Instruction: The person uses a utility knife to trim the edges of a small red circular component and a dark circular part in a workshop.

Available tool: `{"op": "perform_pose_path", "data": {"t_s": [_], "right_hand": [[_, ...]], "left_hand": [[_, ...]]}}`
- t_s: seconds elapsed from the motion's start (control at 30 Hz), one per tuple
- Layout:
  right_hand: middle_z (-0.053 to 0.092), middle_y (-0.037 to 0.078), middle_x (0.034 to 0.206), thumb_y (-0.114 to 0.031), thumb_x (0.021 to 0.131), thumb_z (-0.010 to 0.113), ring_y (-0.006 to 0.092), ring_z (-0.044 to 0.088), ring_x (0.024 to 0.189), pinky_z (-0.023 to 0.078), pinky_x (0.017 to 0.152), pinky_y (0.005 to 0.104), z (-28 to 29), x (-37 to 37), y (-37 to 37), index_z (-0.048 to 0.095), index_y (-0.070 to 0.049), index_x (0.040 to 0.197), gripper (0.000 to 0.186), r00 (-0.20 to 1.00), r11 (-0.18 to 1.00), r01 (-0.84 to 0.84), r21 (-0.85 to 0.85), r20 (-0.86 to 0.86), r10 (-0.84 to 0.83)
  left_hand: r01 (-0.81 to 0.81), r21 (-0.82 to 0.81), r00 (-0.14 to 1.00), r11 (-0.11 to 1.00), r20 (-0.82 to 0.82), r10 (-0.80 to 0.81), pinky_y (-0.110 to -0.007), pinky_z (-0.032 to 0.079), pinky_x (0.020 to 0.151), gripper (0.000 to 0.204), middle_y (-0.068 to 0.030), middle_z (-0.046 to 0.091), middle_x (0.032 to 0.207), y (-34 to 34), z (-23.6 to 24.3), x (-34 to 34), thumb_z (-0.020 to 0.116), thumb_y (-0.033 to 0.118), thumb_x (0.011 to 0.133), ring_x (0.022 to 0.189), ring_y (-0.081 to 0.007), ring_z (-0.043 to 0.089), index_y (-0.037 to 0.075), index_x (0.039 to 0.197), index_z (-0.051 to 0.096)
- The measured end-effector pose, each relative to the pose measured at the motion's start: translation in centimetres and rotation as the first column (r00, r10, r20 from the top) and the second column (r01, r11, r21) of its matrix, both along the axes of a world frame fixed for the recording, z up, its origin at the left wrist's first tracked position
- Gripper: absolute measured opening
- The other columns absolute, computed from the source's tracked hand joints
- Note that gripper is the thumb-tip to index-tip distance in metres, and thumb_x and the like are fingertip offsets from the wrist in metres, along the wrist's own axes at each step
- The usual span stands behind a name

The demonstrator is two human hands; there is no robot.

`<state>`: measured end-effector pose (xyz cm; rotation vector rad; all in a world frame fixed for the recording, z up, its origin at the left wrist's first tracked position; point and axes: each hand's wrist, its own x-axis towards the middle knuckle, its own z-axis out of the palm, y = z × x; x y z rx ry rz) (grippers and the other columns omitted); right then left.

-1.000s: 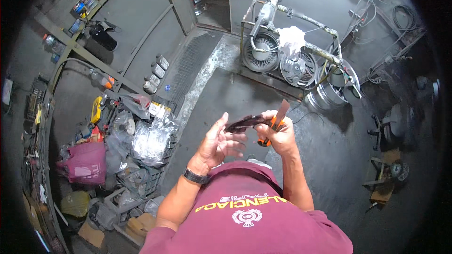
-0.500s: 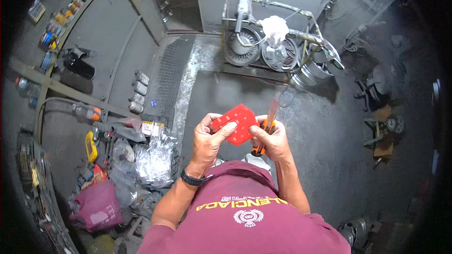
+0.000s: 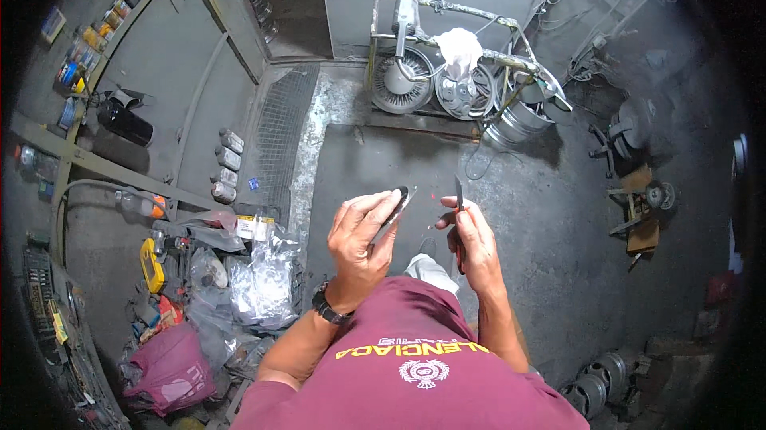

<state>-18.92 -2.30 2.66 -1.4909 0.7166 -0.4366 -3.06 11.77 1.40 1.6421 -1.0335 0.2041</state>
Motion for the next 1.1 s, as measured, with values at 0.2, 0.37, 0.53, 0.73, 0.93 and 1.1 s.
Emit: {"op": "perform_pose_path", "data": {"t_s": [0.2,0.37,0.53,0.73,0.93,1.1], "right_hand": [[0.073,0.006,0.109,-0.022,0.114,0.056,0.0121,0.062,0.090,0.052,0.081,0.0297,2.2,0.8,2.2,0.062,-0.003,0.147,0.038,0.988,0.969,-0.142,-0.202,0.032,0.152],[0.073,0.011,0.106,-0.019,0.111,0.065,0.0204,0.068,0.089,0.055,0.080,0.0347,2.1,1.8,2.6,0.066,-0.002,0.140,0.034,0.986,0.876,-0.137,-0.462,0.023,0.166],[0.069,0.010,0.097,-0.020,0.106,0.070,0.0283,0.066,0.083,0.053,0.076,0.0399,2.6,2.3,2.5,0.070,-0.006,0.135,0.033,0.989,0.764,-0.139,-0.631,-0.042,0.145],[0.066,0.007,0.092,-0.026,0.105,0.070,0.0282,0.064,0.083,0.050,0.075,0.0423,2.8,2.1,2.5,0.072,-0.010,0.134,0.033,0.989,0.668,-0.146,-0.730,-0.107,0.100],[0.066,0.007,0.091,-0.027,0.104,0.070,0.0288,0.063,0.083,0.049,0.076,0.0429,3.0,1.4,2.4,0.073,-0.012,0.133,0.033,0.990,0.627,-0.139,-0.767,-0.122,0.070],[0.066,0.007,0.091,-0.026,0.104,0.070,0.0289,0.063,0.083,0.049,0.075,0.0436,2.8,1.3,2.5,0.073,-0.012,0.134,0.033,0.993,0.624,-0.116,-0.773,-0.107,0.053]], "left_hand": [[-0.075,0.024,0.986,0.997,0.153,0.070,-0.041,0.057,0.092,0.045,-0.0118,0.077,0.118,0.6,0.7,0.7,0.083,-0.005,0.085,0.105,-0.0302,0.072,0.006,0.128,0.080],[-0.091,-0.004,0.984,0.996,0.154,0.090,-0.039,0.058,0.085,0.045,-0.0103,0.076,0.110,0.5,0.8,0.7,0.084,-0.004,0.084,0.096,-0.0282,0.072,0.006,0.127,0.080],[-0.122,-0.032,0.979,0.992,0.163,0.126,-0.039,0.057,0.073,0.048,-0.0067,0.074,0.101,0.0,0.5,0.8,0.084,0.000,0.077,0.085,-0.0263,0.070,0.006,0.125,0.080],[-0.086,-0.012,0.985,0.996,0.146,0.087,-0.039,0.058,0.073,0.046,-0.0081,0.074,0.099,-0.3,0.8,0.5,0.082,-0.002,0.078,0.084,-0.0272,0.070,0.004,0.123,0.080],[-0.031,-0.010,0.992,0.999,0.118,0.032,-0.038,0.058,0.076,0.046,-0.0112,0.075,0.100,-0.6,1.0,0.2,0.075,-0.011,0.081,0.086,-0.0268,0.072,0.002,0.124,0.079],[-0.029,-0.010,0.990,1.000,0.140,0.030,-0.038,0.057,0.075,0.045,-0.0113,0.075,0.100,-0.8,1.2,0.1,0.077,-0.012,0.081,0.085,-0.0269,0.071,0.001,0.124,0.079]]}}
